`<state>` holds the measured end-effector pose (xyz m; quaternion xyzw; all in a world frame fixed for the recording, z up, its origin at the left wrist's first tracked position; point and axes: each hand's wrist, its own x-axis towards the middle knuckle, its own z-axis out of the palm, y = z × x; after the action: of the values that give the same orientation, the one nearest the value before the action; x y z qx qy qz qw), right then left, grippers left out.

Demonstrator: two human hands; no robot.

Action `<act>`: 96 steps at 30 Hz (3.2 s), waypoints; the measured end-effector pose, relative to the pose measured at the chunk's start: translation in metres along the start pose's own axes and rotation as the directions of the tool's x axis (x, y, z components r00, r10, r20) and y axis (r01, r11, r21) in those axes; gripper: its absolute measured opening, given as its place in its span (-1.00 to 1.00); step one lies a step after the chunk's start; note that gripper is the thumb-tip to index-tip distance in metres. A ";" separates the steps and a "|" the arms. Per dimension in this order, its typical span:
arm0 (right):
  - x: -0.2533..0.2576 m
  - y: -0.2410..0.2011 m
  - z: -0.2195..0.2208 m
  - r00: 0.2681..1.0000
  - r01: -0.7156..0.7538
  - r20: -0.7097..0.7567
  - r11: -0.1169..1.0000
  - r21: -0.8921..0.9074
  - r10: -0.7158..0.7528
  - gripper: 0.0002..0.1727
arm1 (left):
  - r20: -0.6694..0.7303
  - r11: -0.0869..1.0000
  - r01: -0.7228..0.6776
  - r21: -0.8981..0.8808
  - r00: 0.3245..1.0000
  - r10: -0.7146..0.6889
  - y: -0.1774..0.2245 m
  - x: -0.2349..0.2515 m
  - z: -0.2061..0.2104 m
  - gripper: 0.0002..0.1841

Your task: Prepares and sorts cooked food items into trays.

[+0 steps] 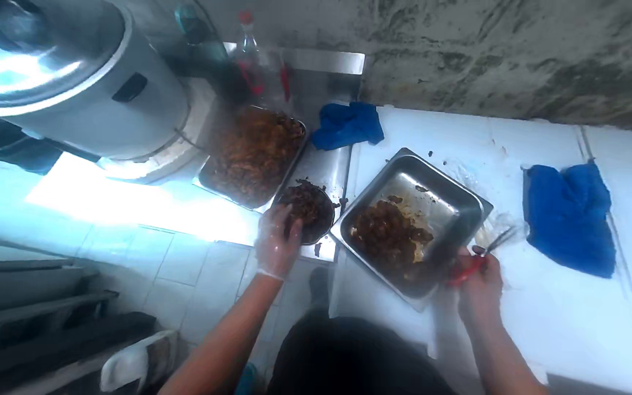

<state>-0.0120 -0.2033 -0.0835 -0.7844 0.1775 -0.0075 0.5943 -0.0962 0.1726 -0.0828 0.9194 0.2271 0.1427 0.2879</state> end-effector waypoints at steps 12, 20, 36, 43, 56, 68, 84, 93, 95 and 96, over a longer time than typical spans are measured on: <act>-0.016 0.052 -0.032 0.982 -0.165 -0.053 0.681 -0.714 0.182 -0.42 | 0.213 0.901 -0.409 0.145 0.902 0.375 -0.005 0.052 0.048 -0.31; -0.006 -0.015 -0.009 0.984 -0.115 -0.009 0.586 -0.802 0.181 -0.47 | 0.307 0.857 -0.498 0.136 0.843 0.441 -0.028 0.062 0.059 -0.64; -0.085 -0.043 0.131 0.650 0.206 0.675 0.775 -0.598 0.349 -0.43 | 0.168 0.877 -0.480 0.024 0.867 0.469 -0.049 0.030 0.062 -0.62; -0.090 -0.043 0.121 0.749 0.260 0.598 0.704 -0.661 0.285 -0.39 | -0.194 0.953 -0.256 -0.161 0.955 0.224 -0.053 0.005 0.014 -0.48; -0.087 -0.019 0.087 0.708 0.265 0.669 0.792 -0.550 0.227 -0.41 | 0.212 0.602 0.734 -0.315 0.672 -0.709 -0.062 -0.011 0.008 -0.81; -0.099 0.001 0.085 0.670 0.238 0.731 0.897 -0.372 0.126 -0.50 | 0.083 0.404 0.813 -0.419 0.478 -0.875 -0.120 -0.060 -0.048 -0.86; -0.142 -0.037 0.242 0.690 0.163 0.710 0.925 -0.342 0.141 -0.62 | 0.056 0.329 0.794 -0.511 0.413 -0.909 -0.255 0.029 -0.144 -0.82; -0.152 -0.054 0.288 0.696 0.173 0.701 0.910 -0.377 0.158 -0.62 | 0.007 0.488 0.812 -0.320 0.518 -0.856 -0.291 0.079 -0.180 -0.70; -0.149 -0.056 0.287 0.718 0.146 0.676 0.914 -0.379 0.166 -0.63 | -0.091 0.647 0.742 -0.174 0.642 -0.761 -0.298 0.090 -0.191 -0.56; -0.147 -0.056 0.284 0.730 0.129 0.660 0.913 -0.388 0.178 -0.63 | -0.119 0.711 0.688 -0.143 0.702 -0.703 -0.304 0.096 -0.192 -0.47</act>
<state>-0.0713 0.1161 -0.0852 -0.8352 -0.0452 0.3264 0.4402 -0.1913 0.5316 -0.0986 0.7369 0.5736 0.1085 0.3407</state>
